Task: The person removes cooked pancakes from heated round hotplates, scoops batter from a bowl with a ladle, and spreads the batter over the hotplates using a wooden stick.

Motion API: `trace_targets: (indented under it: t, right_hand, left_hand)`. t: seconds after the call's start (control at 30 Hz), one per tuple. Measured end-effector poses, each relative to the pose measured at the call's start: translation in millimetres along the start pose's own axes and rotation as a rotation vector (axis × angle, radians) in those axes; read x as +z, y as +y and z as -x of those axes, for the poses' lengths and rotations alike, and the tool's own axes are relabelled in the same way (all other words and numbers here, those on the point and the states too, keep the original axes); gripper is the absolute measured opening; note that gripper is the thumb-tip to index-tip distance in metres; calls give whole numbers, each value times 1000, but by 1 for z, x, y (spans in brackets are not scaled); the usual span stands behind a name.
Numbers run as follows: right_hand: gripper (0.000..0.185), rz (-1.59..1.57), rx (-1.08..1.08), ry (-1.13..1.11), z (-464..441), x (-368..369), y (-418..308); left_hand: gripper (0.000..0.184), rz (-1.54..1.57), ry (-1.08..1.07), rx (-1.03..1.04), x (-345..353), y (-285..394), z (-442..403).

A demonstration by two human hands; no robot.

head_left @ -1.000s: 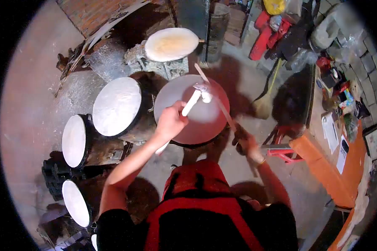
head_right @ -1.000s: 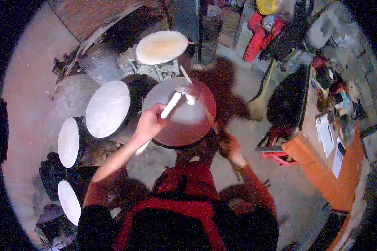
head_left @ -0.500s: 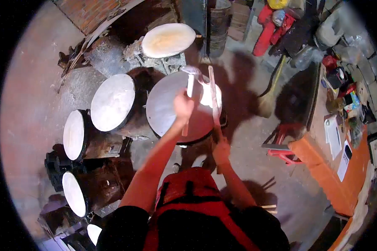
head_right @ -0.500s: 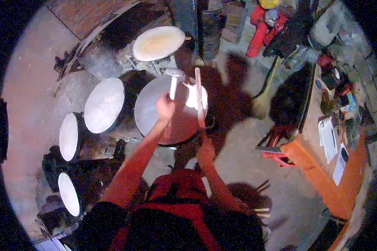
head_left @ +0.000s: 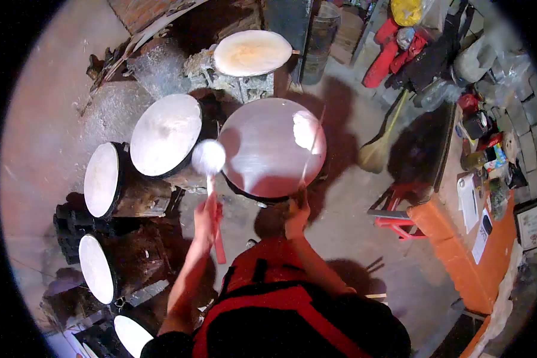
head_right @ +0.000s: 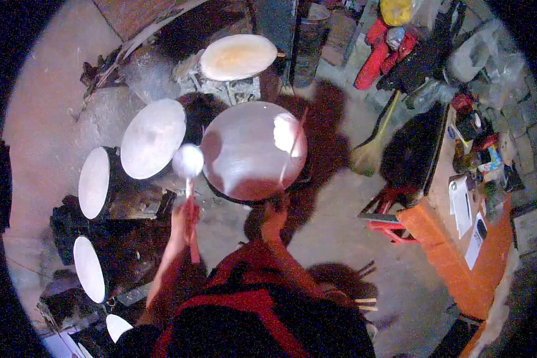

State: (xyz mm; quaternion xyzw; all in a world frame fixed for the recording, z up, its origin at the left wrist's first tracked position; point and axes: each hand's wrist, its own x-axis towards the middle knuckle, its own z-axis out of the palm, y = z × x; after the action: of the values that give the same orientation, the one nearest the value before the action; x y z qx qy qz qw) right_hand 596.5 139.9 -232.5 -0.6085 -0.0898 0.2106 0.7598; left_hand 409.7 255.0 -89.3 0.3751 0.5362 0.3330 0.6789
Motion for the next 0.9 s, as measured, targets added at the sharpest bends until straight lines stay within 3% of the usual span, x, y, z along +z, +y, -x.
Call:
trace_targets:
  t: [0.03, 0.07, 0.13, 0.23, 0.3, 0.33, 0.4, 0.43, 0.47, 0.5, 0.57, 0.6, 0.63, 0.73, 0.77, 0.8, 0.9]
  right_hand:
    - [43, 29, -61, -28, -4, 8, 13]
    - [39, 68, -100, -37, -17, 26, 10]
    - [31, 122, -19, -61, -48, 64, -11]
    - [22, 103, 441, -160, -69, 86, -54]
    - [18, 104, 479, -275, -67, 70, -63]
    - [27, 105, 348, -294, -64, 46, -46]
    - [44, 95, 24, -241, -41, 14, -40]
    - [44, 147, -36, -160, -32, 2, -23]
    - [44, 200, -94, -77, -29, -12, 3]
    - [43, 263, -198, -80, -34, -13, 15]
    - [41, 390, -407, -64, -44, -15, 38]
    - [40, 417, -451, -63, -49, -1, 33]
    - [38, 426, -414, -70, -53, 21, 19]
    - [34, 375, 153, -59, -38, 87, -54]
    - [32, 378, 250, -78, -39, 102, -68]
    - [31, 380, 311, -101, -39, 112, -79]
    - [28, 491, 147, -291, -103, 80, 24]
  left_hand:
    - [30, -71, -71, 30, -32, -21, 4]
    - [33, -68, 13, -29, -46, -33, 9]
    - [38, -102, 85, 185, -86, -80, 16]
    - [56, 17, 221, -65, -110, -75, 36]
    - [60, 45, 237, -167, -165, -121, 22]
    - [76, -56, 191, -116, -171, -120, 28]
    - [84, 118, 19, -250, -228, -165, 9]
    - [89, 204, -66, -316, -254, -193, -3]
    - [96, 162, 31, -391, -245, -171, 17]
    - [84, 252, 133, -408, -258, -195, 11]
    - [63, 57, 87, -285, -284, -228, 22]
    - [56, 34, 129, -370, -301, -253, 18]
    - [48, 8, 172, -453, -322, -290, 5]
    - [37, 58, 224, -599, -348, -333, 13]
    - [35, 98, 229, -633, -348, -339, 17]
    - [33, 81, 240, -550, -338, -332, 33]
    - [33, 31, 156, -531, -301, -278, 89]
